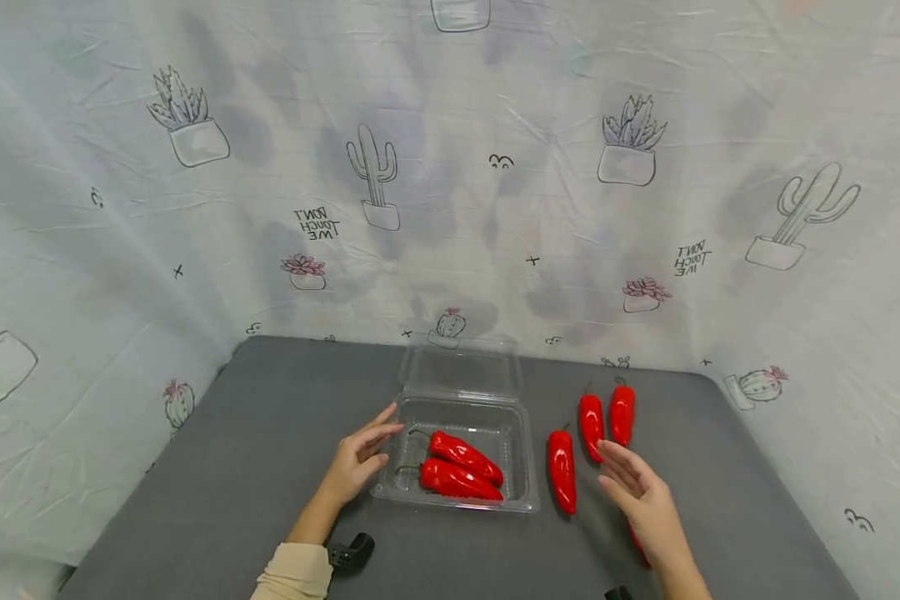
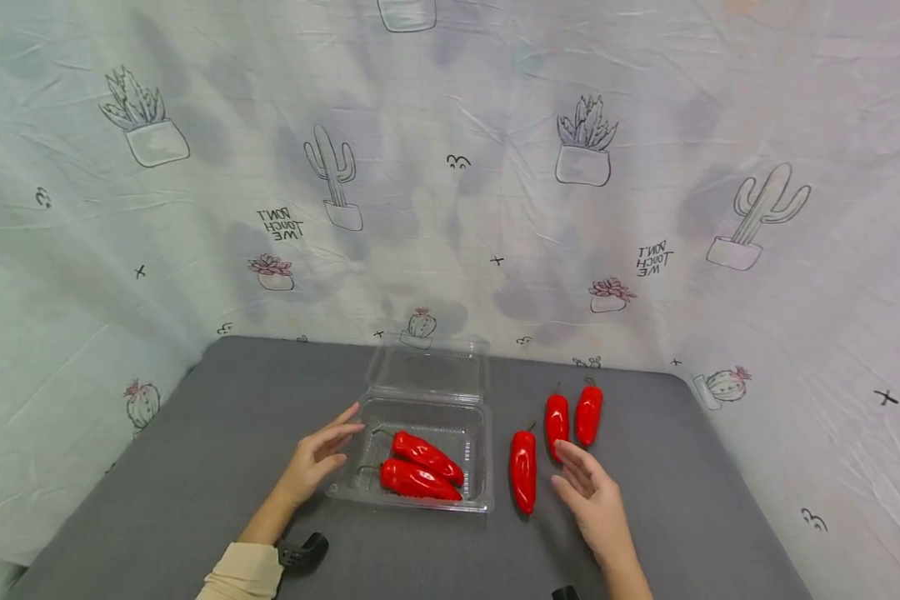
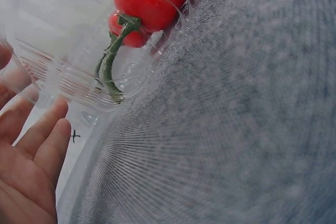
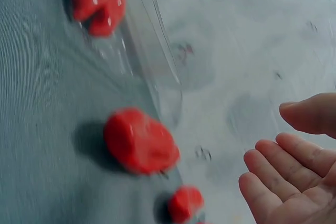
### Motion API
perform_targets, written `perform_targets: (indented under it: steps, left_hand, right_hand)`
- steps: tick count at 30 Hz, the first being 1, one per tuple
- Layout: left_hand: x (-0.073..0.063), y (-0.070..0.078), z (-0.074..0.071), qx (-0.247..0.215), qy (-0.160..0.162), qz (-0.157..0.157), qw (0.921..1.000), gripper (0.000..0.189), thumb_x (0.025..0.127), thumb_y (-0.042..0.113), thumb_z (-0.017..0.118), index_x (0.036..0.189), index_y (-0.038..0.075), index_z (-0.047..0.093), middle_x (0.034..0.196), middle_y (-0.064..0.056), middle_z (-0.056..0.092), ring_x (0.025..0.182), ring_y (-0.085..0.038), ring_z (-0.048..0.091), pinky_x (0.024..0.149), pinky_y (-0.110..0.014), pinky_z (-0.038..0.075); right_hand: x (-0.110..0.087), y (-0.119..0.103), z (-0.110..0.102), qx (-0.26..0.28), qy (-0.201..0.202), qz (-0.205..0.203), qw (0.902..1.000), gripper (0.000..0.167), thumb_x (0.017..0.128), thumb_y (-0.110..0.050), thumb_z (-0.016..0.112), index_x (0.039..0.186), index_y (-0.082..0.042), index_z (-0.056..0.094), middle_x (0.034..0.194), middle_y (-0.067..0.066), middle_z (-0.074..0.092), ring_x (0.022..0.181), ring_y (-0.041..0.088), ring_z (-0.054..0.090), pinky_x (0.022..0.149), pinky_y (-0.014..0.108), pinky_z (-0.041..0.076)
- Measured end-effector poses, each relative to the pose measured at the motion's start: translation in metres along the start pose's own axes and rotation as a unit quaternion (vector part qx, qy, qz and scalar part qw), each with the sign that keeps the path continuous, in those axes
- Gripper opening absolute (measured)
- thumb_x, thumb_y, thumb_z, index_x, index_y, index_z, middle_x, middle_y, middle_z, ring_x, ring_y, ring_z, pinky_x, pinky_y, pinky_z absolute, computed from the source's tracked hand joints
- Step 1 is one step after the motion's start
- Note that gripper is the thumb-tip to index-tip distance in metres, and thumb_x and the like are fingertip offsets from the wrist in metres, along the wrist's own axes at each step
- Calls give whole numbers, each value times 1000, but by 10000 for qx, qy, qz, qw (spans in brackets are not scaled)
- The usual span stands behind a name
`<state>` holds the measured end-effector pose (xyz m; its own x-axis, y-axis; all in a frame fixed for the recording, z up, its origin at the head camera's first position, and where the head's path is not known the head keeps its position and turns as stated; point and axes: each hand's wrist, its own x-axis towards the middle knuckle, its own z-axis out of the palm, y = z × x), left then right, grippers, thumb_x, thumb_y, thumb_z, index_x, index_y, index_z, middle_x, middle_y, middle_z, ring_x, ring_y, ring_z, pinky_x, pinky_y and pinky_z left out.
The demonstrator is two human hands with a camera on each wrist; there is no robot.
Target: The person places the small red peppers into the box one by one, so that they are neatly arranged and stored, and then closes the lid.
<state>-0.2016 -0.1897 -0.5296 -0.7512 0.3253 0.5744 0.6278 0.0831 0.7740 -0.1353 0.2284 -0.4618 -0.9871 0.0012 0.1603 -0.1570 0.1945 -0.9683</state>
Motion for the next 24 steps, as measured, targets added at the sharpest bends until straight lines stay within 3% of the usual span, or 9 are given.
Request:
perform_targets:
  steps: [4, 7, 12, 17, 20, 24]
  left_hand:
    - [1, 2, 1, 11, -41, 9, 10000, 38, 83, -16, 51, 121, -17, 53, 144, -37, 31, 134, -25, 42, 104, -20, 39]
    - [1, 2, 2, 6, -82, 17, 10000, 39, 82, -16, 51, 122, -17, 53, 144, -37, 31, 134, -24, 41, 104, -21, 39]
    - [0, 0, 2, -23, -53, 98, 9999, 41, 80, -17, 50, 121, -17, 53, 143, -38, 31, 134, -20, 42, 103, -20, 40]
    - [0, -1, 2, -6, -24, 245, 9997, 41, 79, -17, 49, 120, -18, 53, 142, -38, 32, 133, -23, 43, 103, -19, 40]
    - [0, 0, 2, -82, -21, 102, 9999, 41, 80, -16, 50, 120, -18, 53, 143, -37, 32, 133, -24, 43, 103, -20, 39]
    - [-1, 0, 1, 2, 21, -67, 10000, 41, 80, -16, 51, 121, -15, 54, 144, -36, 32, 133, -23, 43, 103, -22, 40]
  right_hand:
    - [-9, 5, -15, -99, 571, 486, 9971, 55, 91, -14, 62, 138, 4, 41, 119, -24, 56, 109, -13, 52, 86, 6, 46]
    - [-14, 11, -24, -309, 900, 944, 9910, 59, 91, -22, 63, 140, 2, 39, 123, -16, 54, 105, -17, 51, 82, 3, 45]
    - [-17, 23, -31, -590, 1029, 1405, 9829, 66, 90, -30, 63, 143, -2, 36, 141, 13, 44, 101, -22, 46, 81, -1, 42]
    - [-16, 33, -37, -633, 1095, 1599, 9790, 69, 88, -26, 66, 145, -2, 34, 145, 19, 38, 101, -25, 43, 84, -3, 38]
    - [-15, 38, -39, -814, 1075, 1782, 9747, 71, 89, -23, 66, 147, -3, 31, 148, 19, 35, 121, -10, 43, 92, 0, 36]
    - [-12, 42, -41, -1033, 938, 2083, 9681, 75, 89, -20, 65, 150, -2, 24, 153, 21, 28, 140, 28, 31, 109, 19, 31]
